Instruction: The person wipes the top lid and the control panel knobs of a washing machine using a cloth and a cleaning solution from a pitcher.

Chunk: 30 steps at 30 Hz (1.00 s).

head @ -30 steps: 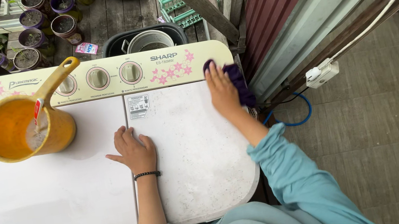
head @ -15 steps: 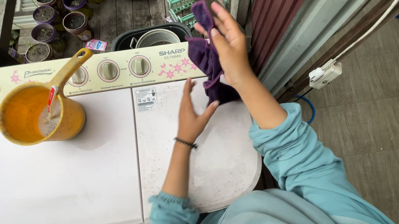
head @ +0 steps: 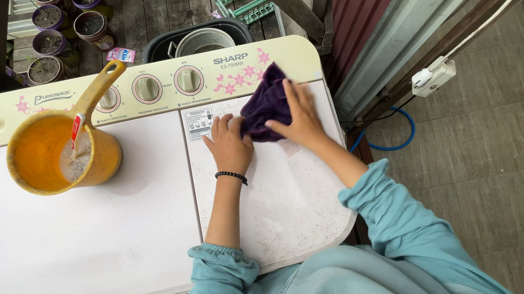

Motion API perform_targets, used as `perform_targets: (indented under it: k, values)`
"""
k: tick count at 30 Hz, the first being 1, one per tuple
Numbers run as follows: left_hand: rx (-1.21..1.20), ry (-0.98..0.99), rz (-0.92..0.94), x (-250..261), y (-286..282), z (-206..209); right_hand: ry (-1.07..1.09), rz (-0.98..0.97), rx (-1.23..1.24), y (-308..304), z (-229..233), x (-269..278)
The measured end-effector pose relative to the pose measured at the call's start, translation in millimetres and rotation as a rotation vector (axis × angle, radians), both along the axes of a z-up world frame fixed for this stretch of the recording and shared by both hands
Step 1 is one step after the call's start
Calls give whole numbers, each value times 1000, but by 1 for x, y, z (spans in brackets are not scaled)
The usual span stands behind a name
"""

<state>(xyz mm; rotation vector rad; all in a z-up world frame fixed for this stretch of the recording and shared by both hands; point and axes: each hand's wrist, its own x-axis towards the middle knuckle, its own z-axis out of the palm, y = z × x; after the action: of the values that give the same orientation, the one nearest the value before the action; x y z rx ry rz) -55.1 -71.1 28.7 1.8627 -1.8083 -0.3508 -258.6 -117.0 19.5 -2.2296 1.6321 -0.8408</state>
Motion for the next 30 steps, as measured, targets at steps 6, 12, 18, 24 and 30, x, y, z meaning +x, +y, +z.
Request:
perform_targets:
  k: [6,12,18,24,30]
  values:
    - [-24,-111,10,9,-4,4,-193,226,-58,29,-14,35]
    - [-13,-69,16,16,-2,13,-311,216,125,14,5,9]
    - [23,-97,30,20,-2,10,-209,314,91,28,24,7]
    - [22,-99,-96,16,-15,11,60,297,-100,34,14,33]
    - [-70,12,-11,39,-12,5,112,-14,2,-25,-7,-7]
